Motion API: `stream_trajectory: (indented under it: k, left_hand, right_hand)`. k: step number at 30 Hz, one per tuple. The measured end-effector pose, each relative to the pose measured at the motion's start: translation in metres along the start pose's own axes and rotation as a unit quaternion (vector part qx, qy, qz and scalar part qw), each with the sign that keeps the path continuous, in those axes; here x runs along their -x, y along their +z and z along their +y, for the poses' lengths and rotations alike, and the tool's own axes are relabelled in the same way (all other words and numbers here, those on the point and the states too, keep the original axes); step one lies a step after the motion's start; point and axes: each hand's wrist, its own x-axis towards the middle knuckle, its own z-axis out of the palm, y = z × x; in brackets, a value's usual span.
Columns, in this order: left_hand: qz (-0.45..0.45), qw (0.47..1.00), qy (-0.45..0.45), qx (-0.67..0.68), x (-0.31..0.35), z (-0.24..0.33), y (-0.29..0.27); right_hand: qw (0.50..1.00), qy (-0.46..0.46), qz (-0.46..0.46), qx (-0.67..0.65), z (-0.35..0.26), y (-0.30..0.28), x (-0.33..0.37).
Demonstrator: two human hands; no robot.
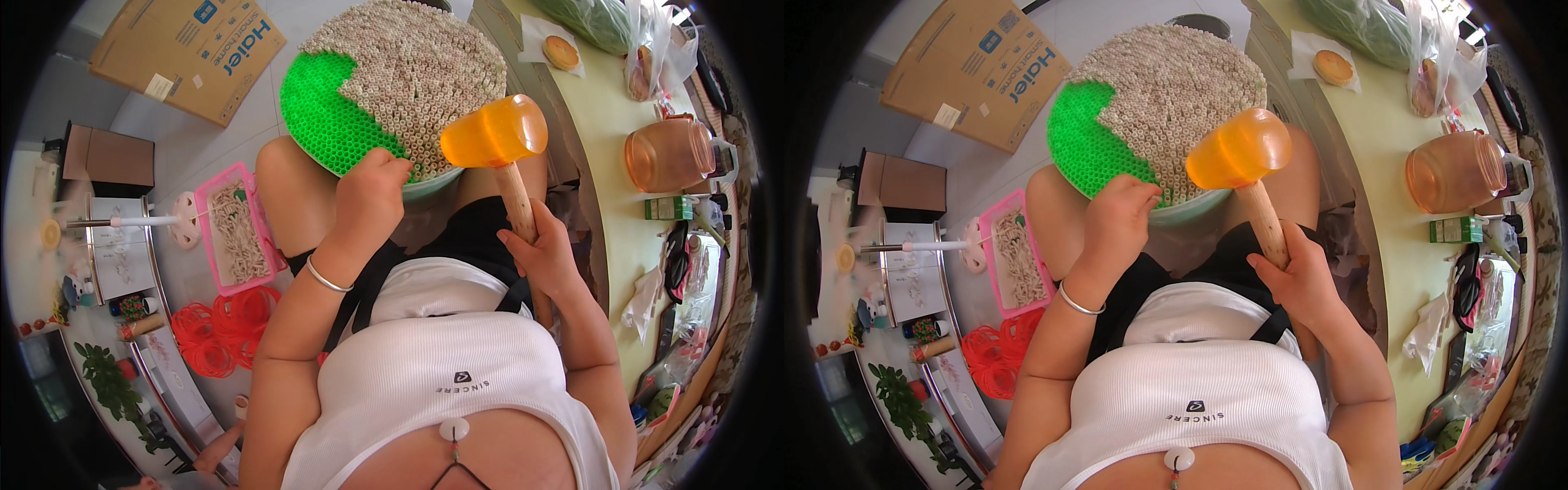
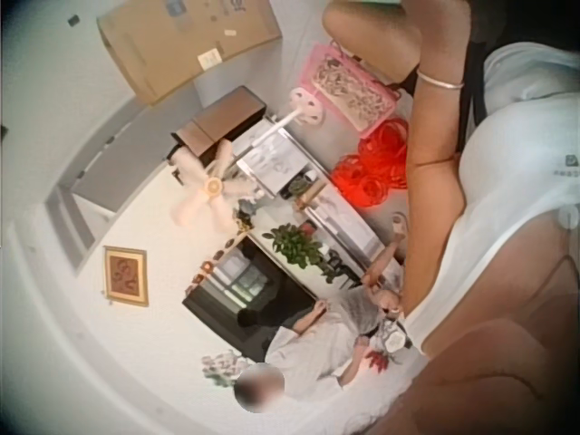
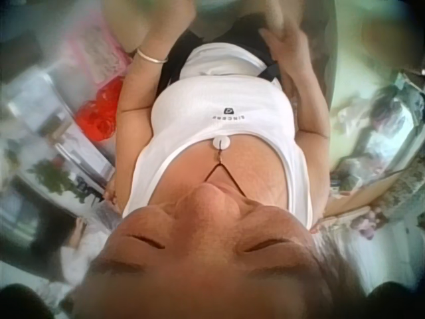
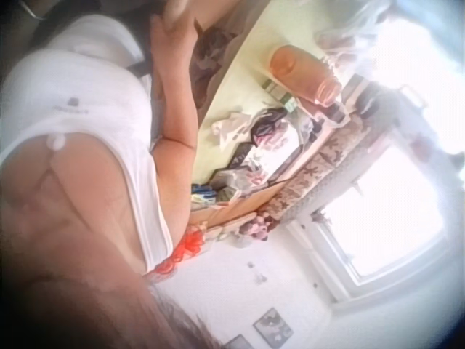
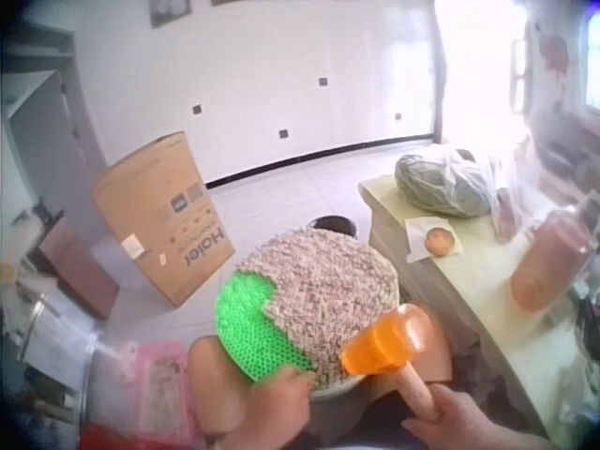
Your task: The person picks up white cylindrical pegs from a tray and inserts them into a circular green grid, then uses a yellow mallet to tap the pegs into the holes.
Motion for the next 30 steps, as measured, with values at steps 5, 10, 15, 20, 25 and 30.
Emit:
stream_trajectory:
  k: [5,10,15,20,25,30]
  left_hand:
    - [-0.040,0.997,0.003,-0.061,-0.008,0.007,-0.001]
    - [-0.027,0.999,0.000,-0.029,-0.007,0.005,0.002]
    - [-0.111,0.983,0.043,-0.141,-0.012,0.018,-0.001]
    - [-0.077,0.993,0.011,-0.092,-0.009,0.008,-0.001]
    - [-0.036,0.983,-0.141,0.114,0.005,-0.009,-0.021]
    - [-0.037,0.708,-0.326,0.625,0.016,-0.050,-0.039]
  right_hand:
    - [1.000,-0.005,-0.011,0.009,0.002,0.000,0.002]
    - [1.000,-0.016,-0.012,0.023,0.005,-0.002,0.005]
    - [1.000,0.001,-0.013,0.004,0.002,-0.001,0.006]
    - [0.996,-0.059,-0.009,0.068,0.010,0.003,0.007]
    - [0.976,-0.167,0.029,0.137,-0.012,0.008,0.013]
    - [0.902,-0.176,0.017,0.393,0.004,0.025,-0.005]
